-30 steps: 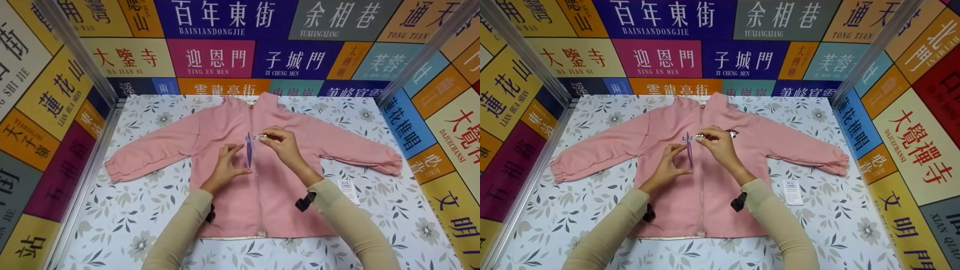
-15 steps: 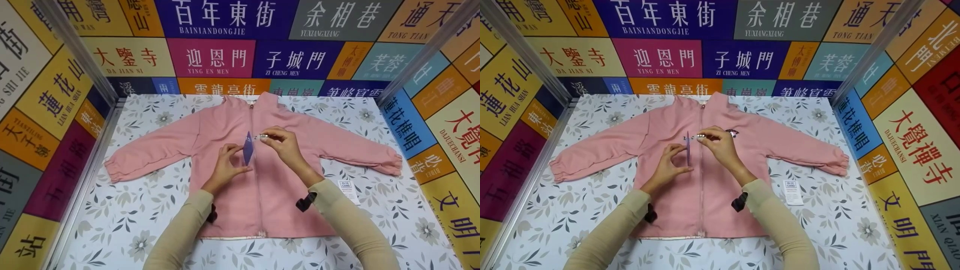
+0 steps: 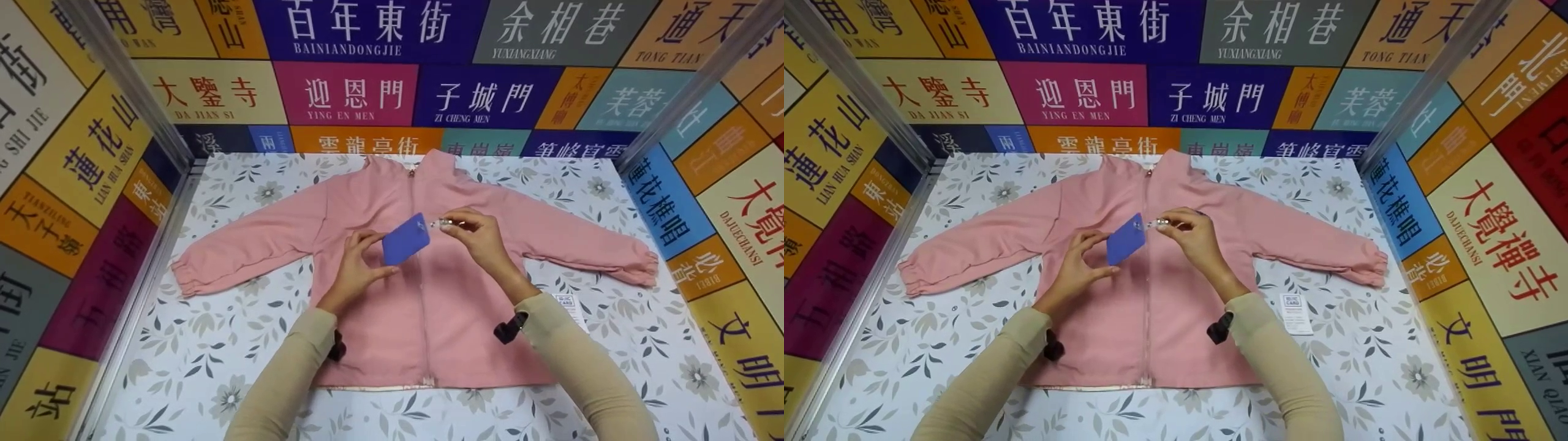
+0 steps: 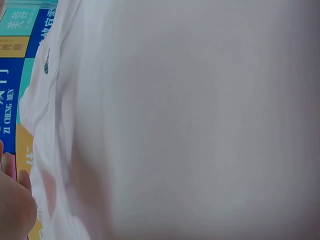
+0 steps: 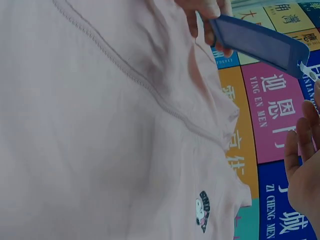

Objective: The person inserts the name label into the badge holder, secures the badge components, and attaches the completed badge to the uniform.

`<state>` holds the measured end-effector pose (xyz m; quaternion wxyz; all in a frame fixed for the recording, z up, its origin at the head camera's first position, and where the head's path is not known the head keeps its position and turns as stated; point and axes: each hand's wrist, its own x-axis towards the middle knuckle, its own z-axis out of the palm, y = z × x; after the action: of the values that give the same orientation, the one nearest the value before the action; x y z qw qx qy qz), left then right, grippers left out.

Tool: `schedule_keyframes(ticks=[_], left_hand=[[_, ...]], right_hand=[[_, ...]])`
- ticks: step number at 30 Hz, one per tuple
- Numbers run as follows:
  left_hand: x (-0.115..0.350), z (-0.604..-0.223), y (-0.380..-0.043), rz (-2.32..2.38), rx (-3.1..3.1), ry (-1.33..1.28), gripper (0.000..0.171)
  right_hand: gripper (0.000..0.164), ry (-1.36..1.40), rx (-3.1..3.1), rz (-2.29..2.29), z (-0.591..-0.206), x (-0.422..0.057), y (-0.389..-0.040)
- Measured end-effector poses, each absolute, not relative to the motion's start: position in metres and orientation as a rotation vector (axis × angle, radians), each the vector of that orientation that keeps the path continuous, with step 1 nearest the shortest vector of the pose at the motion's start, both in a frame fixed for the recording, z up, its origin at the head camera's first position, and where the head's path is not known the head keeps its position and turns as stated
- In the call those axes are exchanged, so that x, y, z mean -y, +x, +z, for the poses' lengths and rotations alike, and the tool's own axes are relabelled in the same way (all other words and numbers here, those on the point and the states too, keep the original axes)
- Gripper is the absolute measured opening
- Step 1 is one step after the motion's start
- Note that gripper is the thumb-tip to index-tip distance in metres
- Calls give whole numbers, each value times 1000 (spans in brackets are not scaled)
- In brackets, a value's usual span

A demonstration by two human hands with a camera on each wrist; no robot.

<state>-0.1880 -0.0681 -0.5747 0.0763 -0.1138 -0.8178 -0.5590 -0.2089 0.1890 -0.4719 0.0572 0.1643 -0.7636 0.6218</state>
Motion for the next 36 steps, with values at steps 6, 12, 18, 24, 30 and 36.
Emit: schedule_keyframes(ticks=[6,12,18,24,30,36], left_hand=[[76,-570,-191,-1634,2425,-387,69],[83,-565,-196,-1545,2434,-458,69],[89,-557,-197,-1546,2474,-473,70],[92,-554,-199,-1545,2503,-495,71],[93,-553,-200,-1544,2497,-504,69],[95,-552,-201,-1537,2505,-517,69]], right_hand=[[24,512,2327,1901,-478,-198,-211],[23,481,2389,1861,-480,-202,-211],[22,474,2448,1777,-481,-204,-210],[21,463,2459,1769,-484,-206,-210],[21,490,2467,1735,-484,-206,-207],[20,519,2481,1705,-492,-210,-210]])
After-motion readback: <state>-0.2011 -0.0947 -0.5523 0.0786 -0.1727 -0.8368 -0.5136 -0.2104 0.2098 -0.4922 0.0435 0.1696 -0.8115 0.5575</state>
